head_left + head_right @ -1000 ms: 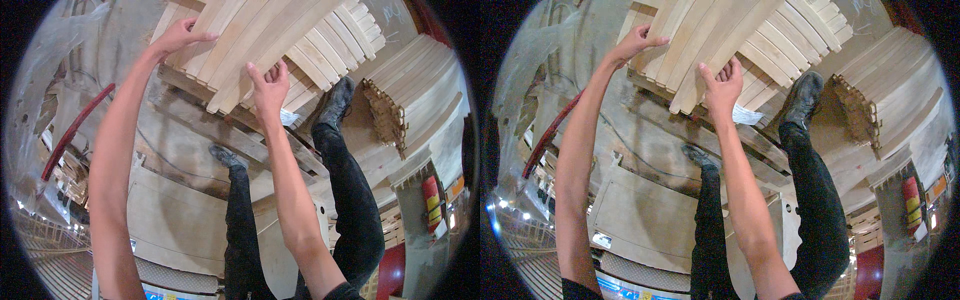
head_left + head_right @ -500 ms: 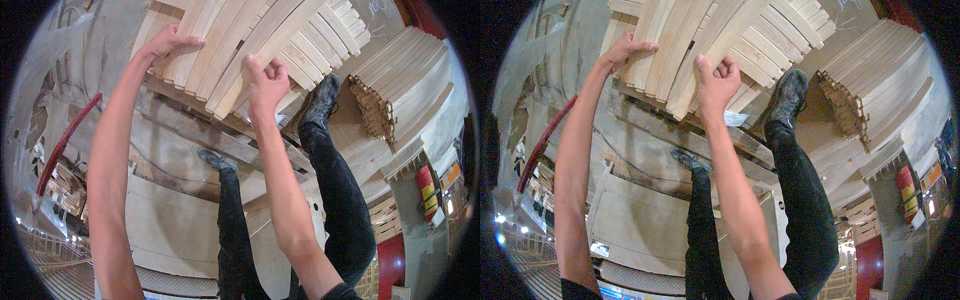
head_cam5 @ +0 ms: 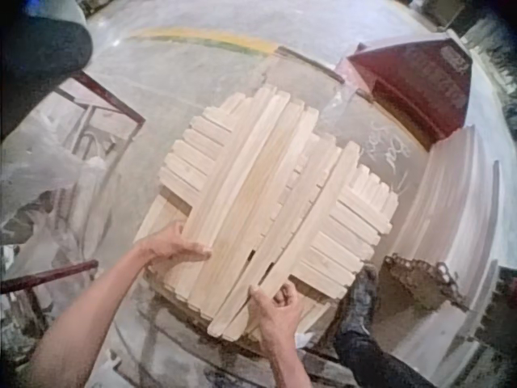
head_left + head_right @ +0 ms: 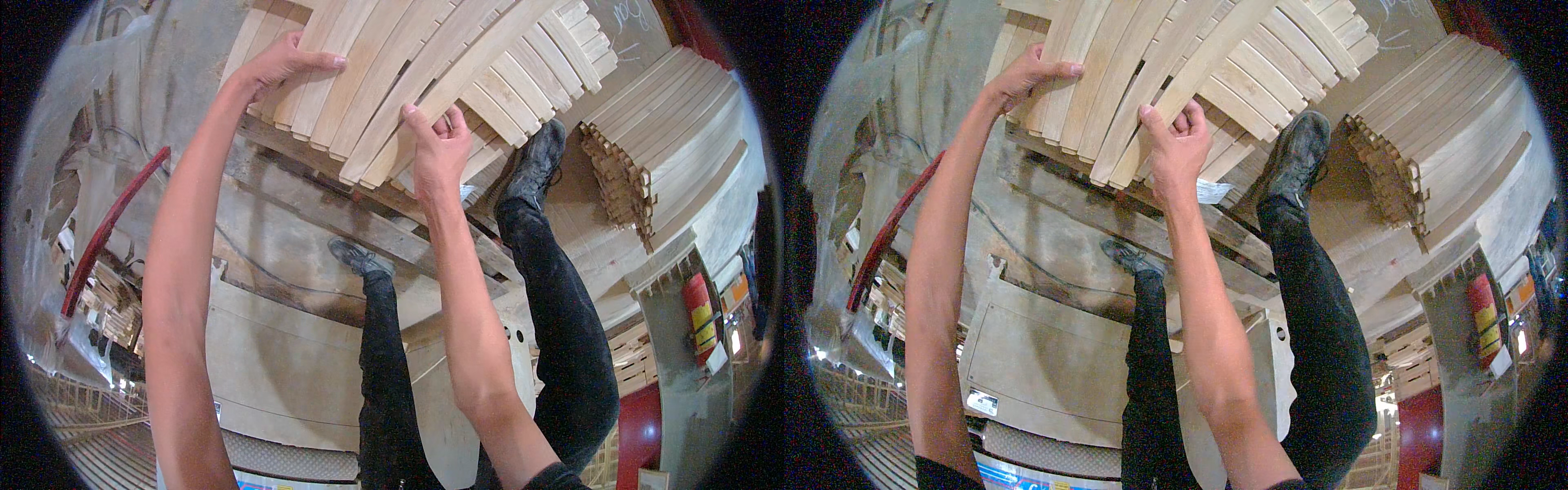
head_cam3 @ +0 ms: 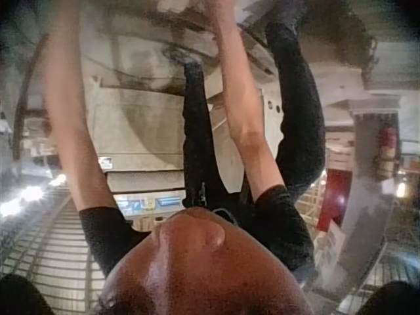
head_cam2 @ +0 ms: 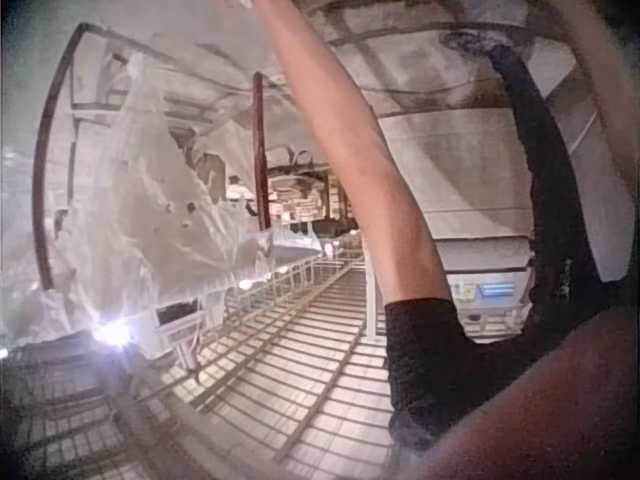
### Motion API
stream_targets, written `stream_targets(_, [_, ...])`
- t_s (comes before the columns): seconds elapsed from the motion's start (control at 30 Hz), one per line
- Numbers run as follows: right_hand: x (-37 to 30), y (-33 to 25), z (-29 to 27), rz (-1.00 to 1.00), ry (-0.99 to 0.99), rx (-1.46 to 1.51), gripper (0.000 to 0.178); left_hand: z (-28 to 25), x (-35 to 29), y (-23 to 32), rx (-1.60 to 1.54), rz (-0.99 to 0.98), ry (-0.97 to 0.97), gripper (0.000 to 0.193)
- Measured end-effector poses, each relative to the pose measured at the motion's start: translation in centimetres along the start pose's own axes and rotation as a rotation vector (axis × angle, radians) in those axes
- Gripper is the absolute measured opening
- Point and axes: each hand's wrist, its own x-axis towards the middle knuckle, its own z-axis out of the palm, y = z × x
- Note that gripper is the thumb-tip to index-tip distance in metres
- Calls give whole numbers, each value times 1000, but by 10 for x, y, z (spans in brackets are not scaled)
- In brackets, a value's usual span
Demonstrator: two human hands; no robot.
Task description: The person repeatedly picks up stacks of wooden planks from a nearby pile and places them onto a machine's conveyor belt. They handle the planks by hand, aligning them before feeding them into the machine, then return to the pile to repeat the process.
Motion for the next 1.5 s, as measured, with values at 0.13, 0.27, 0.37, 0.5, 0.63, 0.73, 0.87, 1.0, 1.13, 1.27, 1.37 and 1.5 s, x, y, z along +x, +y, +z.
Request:
stream_targets(0.13, [4,-12,6,19,16,28,44,-7,0,-2,45,-41,4,60])
stream_targets(0.27, [0,4,9,-11,143,-39,43,1,1,2,20,12,5,57])
stream_targets(0.37, [-10,11,5,-12,117,-61,41,1,-1,2,14,-1,-2,56])
stream_targets(0.5, [-13,12,-3,46,16,6,40,4,-4,4,36,7,24,56])
stream_targets(0.63, [-7,9,-5,0,-56,-1,42,9,-7,7,48,9,4,56])
stream_targets(0.73, [-7,5,-6,-15,-83,-7,43,21,-15,8,-37,51,10,57])
stream_targets(0.87, [4,0,-14,96,-179,-166,38,28,-14,-6,-129,70,37,58])
stream_targets(1.0, [1,-13,-12,160,-181,-191,39,47,-26,1,-141,118,105,58])
stream_targets(1.13, [-28,-32,-9,185,-189,-242,41,58,-57,3,-163,145,182,57])
stream_targets(1.27, [-74,-50,-31,162,-186,-321,42,89,-103,13,-209,160,212,58])
stream_targets(1.37, [-132,-77,-33,194,-227,-393,41,113,-165,13,-359,254,246,62])
stream_targets(1.5, [-253,-136,6,223,-415,-518,36,122,-324,-7,-201,86,473,62])
